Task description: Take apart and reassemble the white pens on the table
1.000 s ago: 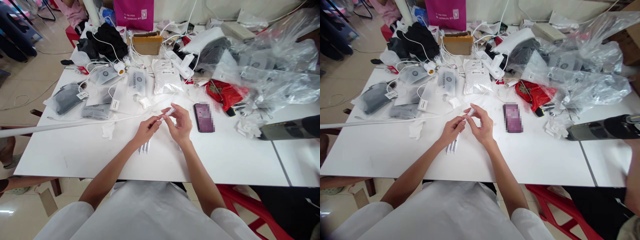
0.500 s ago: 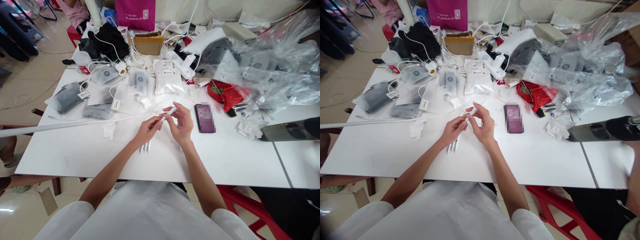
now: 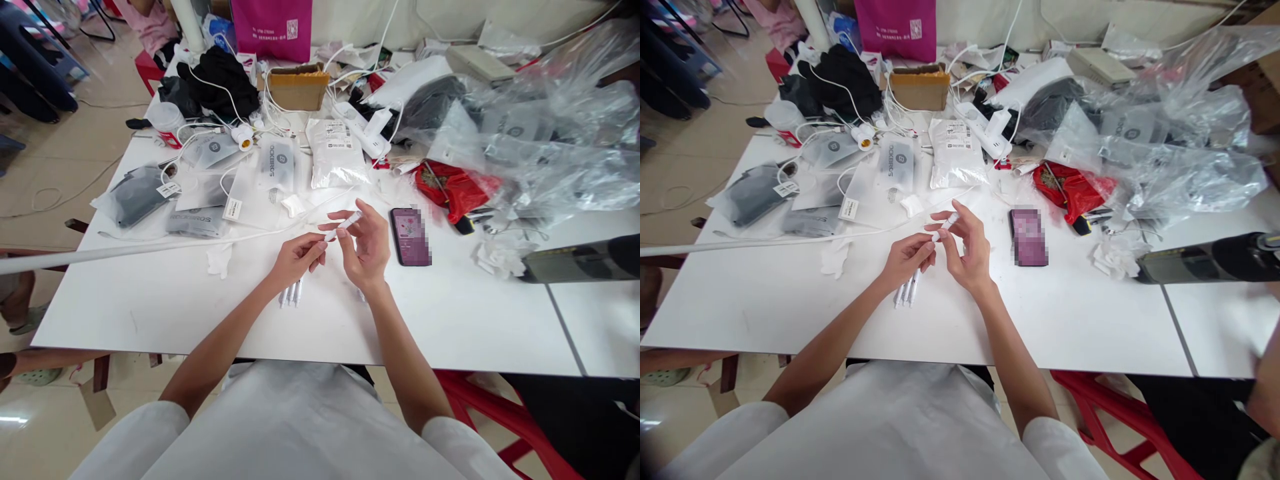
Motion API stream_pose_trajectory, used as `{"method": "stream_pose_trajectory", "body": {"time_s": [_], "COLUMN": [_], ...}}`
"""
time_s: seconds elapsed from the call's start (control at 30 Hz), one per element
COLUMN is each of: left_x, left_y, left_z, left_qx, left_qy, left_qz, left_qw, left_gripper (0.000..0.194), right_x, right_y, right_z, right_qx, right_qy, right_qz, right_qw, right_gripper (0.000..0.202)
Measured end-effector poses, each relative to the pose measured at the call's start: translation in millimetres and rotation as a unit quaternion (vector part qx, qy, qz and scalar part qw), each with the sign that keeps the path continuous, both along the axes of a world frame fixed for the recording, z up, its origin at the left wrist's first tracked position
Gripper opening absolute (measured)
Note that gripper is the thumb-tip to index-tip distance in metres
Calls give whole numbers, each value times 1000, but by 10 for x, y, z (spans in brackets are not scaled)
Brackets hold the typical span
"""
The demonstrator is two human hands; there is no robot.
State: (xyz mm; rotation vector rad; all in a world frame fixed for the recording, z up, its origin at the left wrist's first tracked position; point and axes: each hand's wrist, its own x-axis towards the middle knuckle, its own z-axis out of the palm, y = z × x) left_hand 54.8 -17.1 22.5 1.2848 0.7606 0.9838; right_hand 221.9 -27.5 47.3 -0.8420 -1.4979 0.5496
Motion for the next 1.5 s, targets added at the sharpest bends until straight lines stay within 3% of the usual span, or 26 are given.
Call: {"method": "stream_pose_trajectory", "body": {"time_s": [0.4,0.73,0.83,0.97,1.1,1.23,1.37,1.5], "left_x": [14,-6,-14,-15,-9,-7,-8,-18], "left_y": [-24,-14,-9,3,17,16,9,18], "left_z": [41,28,22,34,32,26,25,22], "left_qx": [2,-6,-2,2,-3,3,5,-2], "left_qy": [-15,-16,-20,-26,-33,-21,-14,-17], "left_qz": [-2,4,5,10,26,34,38,30], "left_qw": [1000,1000,1000,1000,999,999,999,999], "left_gripper": [38,38,38,40,39,38,38,40], "right_x": [28,116,217,308,248,140,150,271], "right_y": [-43,68,150,207,108,15,68,148], "right_z": [41,204,166,44,10,9,-13,46], "right_qx": [-23,8,-14,-57,-148,-186,-198,-204], "right_qy": [-4,55,99,157,54,-3,126,289], "right_qz": [28,-91,-98,-48,6,-9,-32,-42], "right_qw": [999,994,990,985,987,983,972,934], "right_gripper": [47,44,44,36,35,31,38,45]}}
